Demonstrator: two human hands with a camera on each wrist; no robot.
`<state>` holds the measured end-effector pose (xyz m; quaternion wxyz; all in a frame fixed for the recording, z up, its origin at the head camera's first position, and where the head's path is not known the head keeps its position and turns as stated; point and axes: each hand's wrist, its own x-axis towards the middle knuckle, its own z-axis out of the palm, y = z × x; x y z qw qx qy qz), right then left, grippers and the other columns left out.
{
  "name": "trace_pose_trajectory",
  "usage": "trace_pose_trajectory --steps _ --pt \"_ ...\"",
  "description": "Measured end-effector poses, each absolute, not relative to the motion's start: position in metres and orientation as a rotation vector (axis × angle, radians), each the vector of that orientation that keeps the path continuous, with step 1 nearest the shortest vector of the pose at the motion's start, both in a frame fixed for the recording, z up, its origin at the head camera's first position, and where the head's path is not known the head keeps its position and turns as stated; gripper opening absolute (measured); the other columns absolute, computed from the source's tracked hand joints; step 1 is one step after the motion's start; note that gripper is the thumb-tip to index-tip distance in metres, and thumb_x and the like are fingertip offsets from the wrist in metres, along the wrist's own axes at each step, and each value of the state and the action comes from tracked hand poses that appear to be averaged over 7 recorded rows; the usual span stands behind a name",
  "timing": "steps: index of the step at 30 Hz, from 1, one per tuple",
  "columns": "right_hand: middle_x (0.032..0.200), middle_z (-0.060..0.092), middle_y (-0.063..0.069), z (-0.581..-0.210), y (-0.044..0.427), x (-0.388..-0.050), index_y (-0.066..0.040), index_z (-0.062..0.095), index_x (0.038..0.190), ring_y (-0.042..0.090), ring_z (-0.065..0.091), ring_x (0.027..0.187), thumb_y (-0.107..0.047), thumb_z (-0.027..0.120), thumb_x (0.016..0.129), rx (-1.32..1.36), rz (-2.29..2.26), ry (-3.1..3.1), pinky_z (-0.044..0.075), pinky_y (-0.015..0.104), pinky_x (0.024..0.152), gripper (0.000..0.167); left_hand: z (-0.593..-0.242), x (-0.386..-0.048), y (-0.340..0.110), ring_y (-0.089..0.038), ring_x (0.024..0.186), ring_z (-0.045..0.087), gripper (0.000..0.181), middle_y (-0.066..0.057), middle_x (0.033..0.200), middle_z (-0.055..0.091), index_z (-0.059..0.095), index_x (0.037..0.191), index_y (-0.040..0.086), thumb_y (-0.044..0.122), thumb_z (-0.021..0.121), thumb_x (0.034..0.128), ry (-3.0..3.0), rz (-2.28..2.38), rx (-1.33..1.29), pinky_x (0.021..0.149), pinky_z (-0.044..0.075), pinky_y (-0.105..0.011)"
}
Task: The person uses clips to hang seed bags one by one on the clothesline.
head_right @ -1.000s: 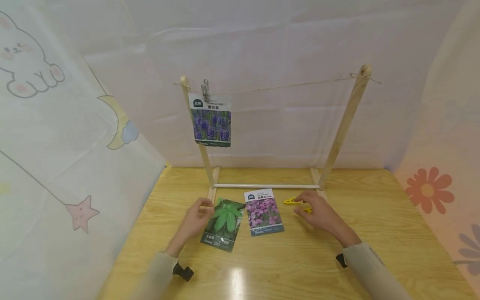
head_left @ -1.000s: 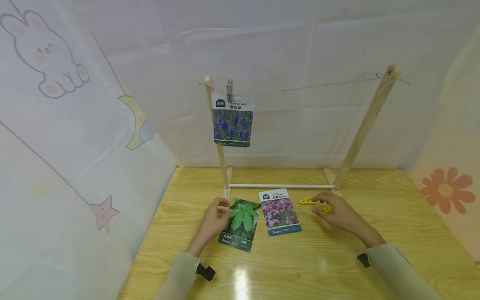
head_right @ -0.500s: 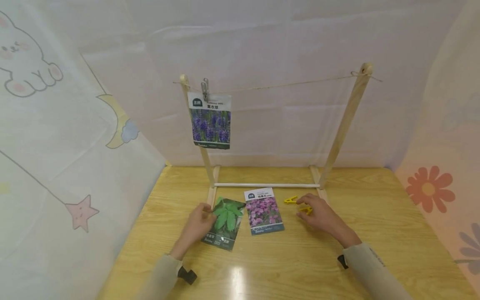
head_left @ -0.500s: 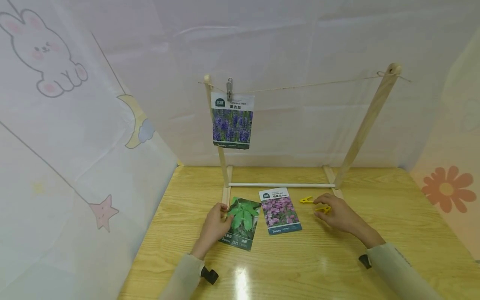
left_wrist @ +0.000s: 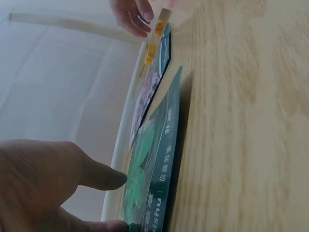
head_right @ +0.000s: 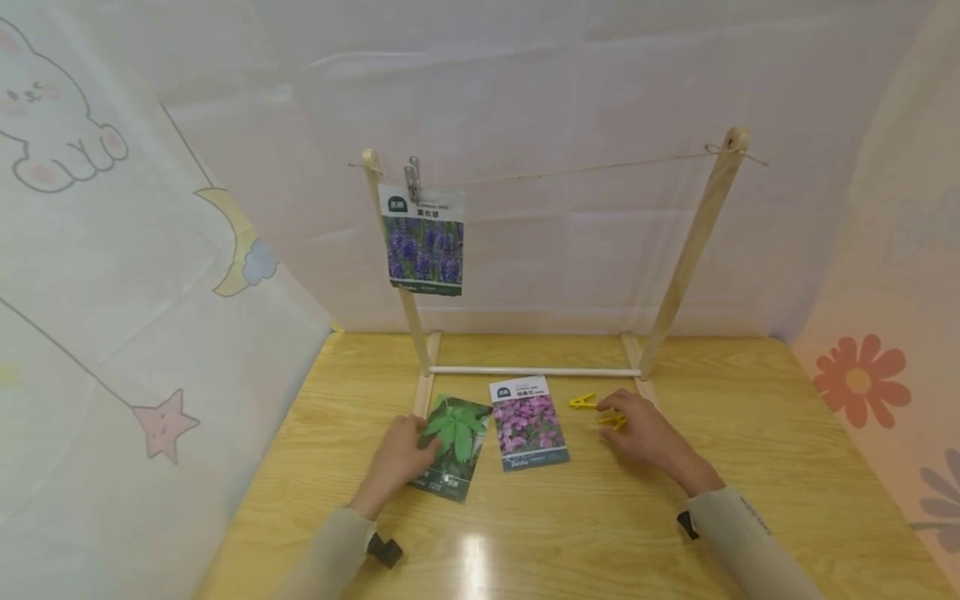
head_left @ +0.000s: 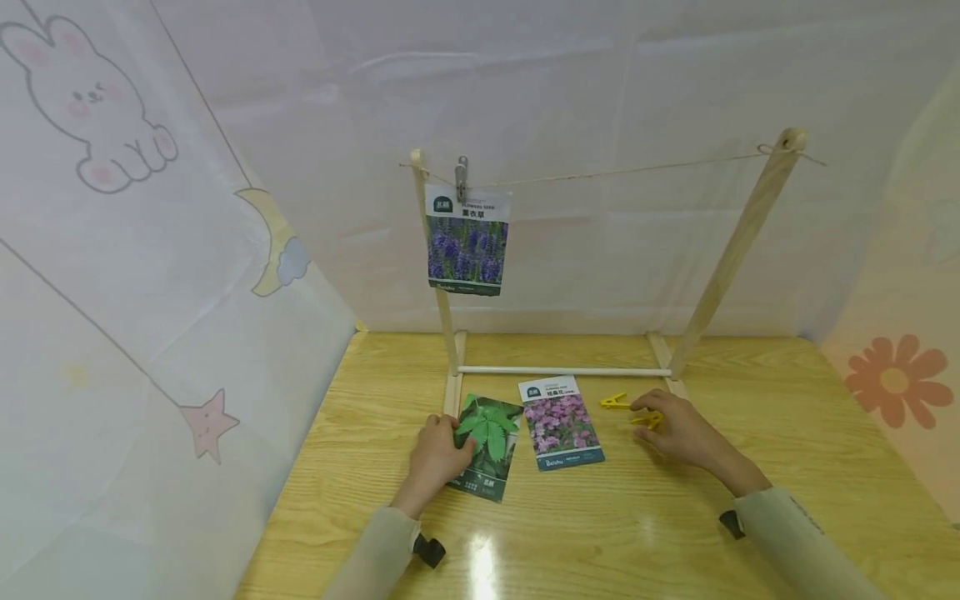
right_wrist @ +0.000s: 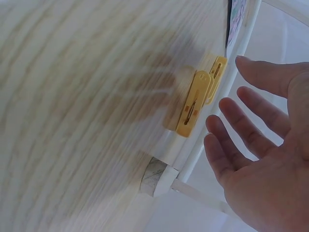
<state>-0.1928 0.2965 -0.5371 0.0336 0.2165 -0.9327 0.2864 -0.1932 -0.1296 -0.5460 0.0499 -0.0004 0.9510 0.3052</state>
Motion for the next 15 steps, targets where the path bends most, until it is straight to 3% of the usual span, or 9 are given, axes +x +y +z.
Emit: trace_pose_trajectory --steps 6,15 --pt "0.116 0.073 0.019 -0.542 0.298 -0.195 0.005 0.071 0.119 0.039 0.070 0.101 -0.001 0.085 0.088 0.721 0.887 -2.855 0.061 0.057 0.086 0.034 -0.548 -0.192 -0.124 -0.035 0.099 0.059 0.052 -0.018 0.122 0.059 0.064 0.127 0.003 0.032 0.087 0.0892 2.933 0.848 -0.056 0.067 0.055 -0.051" --pt "0.116 0.073 0.015 -0.542 0.299 -0.196 0.002 0.073 0.118 0.036 0.071 0.103 0.002 0.084 0.087 0.719 0.854 -2.905 0.061 0.056 0.088 0.033 -0.545 -0.191 -0.118 -0.029 0.082 0.054 0.056 -0.017 0.107 0.055 0.065 0.114 -0.005 0.034 0.092 0.0847 2.978 0.756 -0.076 0.059 0.050 -0.044"
